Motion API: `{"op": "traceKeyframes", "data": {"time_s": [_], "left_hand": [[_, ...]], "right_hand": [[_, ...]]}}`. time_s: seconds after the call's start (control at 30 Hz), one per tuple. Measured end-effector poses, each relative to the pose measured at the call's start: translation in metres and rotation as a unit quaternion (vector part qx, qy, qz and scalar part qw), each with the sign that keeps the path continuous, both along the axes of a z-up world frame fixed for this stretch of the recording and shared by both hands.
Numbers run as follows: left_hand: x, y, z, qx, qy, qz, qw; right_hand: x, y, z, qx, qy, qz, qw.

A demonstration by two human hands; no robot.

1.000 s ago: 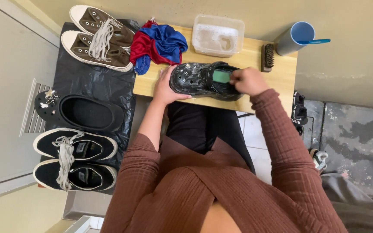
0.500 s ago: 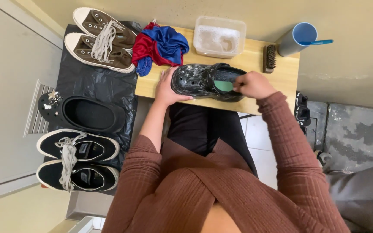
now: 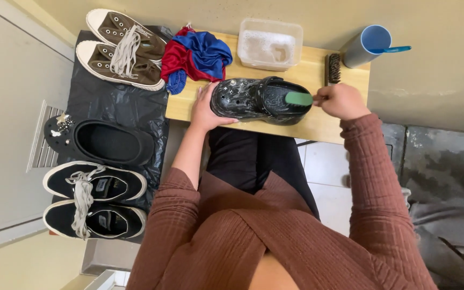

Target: Brushing the exterior of a black clog shoe with a small brush and soapy water to clean it.

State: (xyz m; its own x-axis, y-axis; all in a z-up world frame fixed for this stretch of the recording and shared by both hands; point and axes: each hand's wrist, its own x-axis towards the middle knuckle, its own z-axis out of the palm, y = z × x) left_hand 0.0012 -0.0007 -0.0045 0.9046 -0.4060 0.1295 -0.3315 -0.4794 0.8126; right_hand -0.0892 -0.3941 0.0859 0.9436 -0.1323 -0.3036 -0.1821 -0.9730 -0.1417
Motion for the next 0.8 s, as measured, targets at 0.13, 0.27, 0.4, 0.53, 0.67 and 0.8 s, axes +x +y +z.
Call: {"op": "traceKeyframes", "data": {"time_s": [0.13,0.27,0.4,0.53,0.67,0.8], "left_hand": [[0.0,0.002,0.002,0.004,0.001,0.0,1.0],[-0.001,0.001,0.002,0.0,-0.008,0.001,1.0],[0.002,0.002,-0.002,0.0,-0.011,-0.001,1.0],[0.0,0.0,0.0,-0.009,-0.01,-0.003,1.0],[0.002,0.001,0.0,-0.004,-0.009,-0.004,1.0],[0.0,0.001,0.0,-0.006,-0.006,-0.006,1.0]], "right_hand": [[0.016,0.01,-0.035,-0.018,-0.053,0.021,0.998],[0.015,0.037,-0.05,0.031,-0.057,0.064,0.996],[0.008,0.001,-0.023,-0.05,-0.058,0.055,0.996],[0.026,0.017,-0.051,-0.02,-0.073,0.041,0.996],[0.018,0.038,-0.035,0.062,-0.026,0.039,0.997],[0.014,-0.007,-0.018,-0.025,-0.042,0.028,0.998]]}}
